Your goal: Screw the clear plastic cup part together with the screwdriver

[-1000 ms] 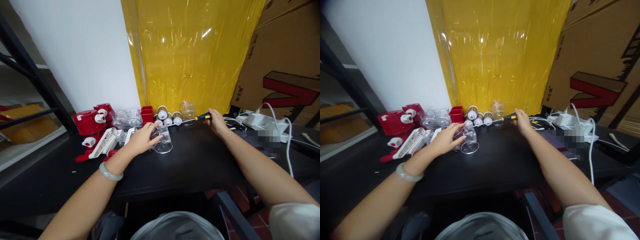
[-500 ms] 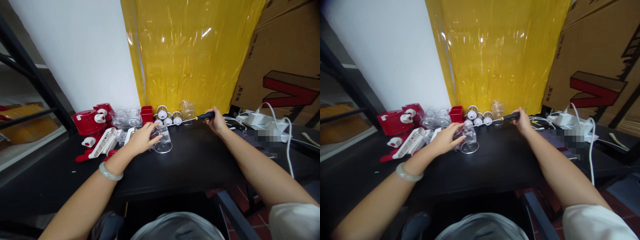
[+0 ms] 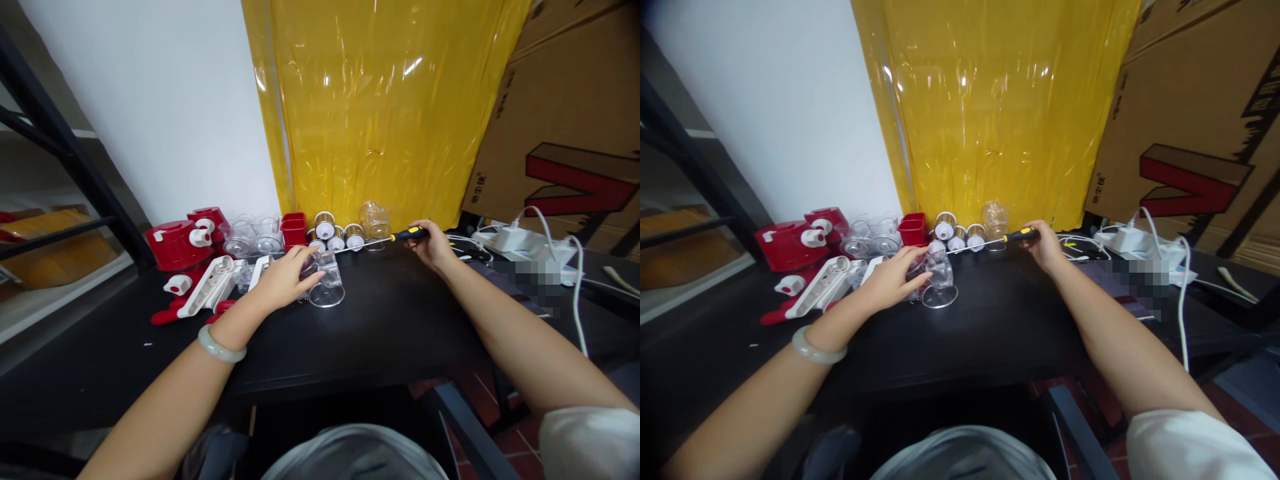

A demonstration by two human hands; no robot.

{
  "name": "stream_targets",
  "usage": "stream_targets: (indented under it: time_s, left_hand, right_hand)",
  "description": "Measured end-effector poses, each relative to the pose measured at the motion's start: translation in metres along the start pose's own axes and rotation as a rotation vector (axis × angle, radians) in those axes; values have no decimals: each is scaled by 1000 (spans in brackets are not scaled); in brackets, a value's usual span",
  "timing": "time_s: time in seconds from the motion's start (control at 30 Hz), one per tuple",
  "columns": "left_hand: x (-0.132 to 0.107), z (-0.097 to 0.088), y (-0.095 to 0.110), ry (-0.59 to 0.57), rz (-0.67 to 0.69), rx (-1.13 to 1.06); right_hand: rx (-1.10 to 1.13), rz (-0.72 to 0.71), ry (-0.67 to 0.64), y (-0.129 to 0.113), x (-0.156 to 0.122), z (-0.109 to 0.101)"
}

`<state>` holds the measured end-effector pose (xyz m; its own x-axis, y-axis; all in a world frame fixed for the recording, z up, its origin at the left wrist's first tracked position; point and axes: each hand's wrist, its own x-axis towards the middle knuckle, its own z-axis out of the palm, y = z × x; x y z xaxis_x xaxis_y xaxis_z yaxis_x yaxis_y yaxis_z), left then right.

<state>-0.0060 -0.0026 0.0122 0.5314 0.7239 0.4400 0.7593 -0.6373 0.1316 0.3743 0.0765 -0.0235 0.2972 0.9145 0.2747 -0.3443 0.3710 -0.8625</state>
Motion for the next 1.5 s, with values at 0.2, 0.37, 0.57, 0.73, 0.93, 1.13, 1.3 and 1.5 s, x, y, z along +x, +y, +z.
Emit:
stream_targets:
  time_s: [0.2, 0.37, 0.57, 0.73, 0.93, 1.13, 1.3, 1.5]
  left_hand:
    - [0, 0, 0, 1, 0, -7]
    - [0, 1, -1, 3, 2, -10]
    - [0, 0, 0, -3, -3, 4]
    - [0, 0, 0, -5, -2, 1]
    - [0, 1, -1, -3, -1, 9]
    - [0, 1, 0, -2, 1, 6]
    - [0, 0, 0, 2, -1, 4]
    - [1, 1, -1, -2, -3, -1]
  right_hand:
    - [-91, -25, -6, 4, 1, 0]
    - [-46, 8, 48, 2, 0, 4]
    - [22, -5, 50, 1, -1, 5]
    - [-41, 7, 20, 3, 0, 1]
    - [-71, -27, 30, 2, 1, 2]
    - [48, -16, 57, 2, 1, 3]
    - [5, -46, 11, 6, 3, -3]
    - [-71, -25, 16, 7, 4, 0]
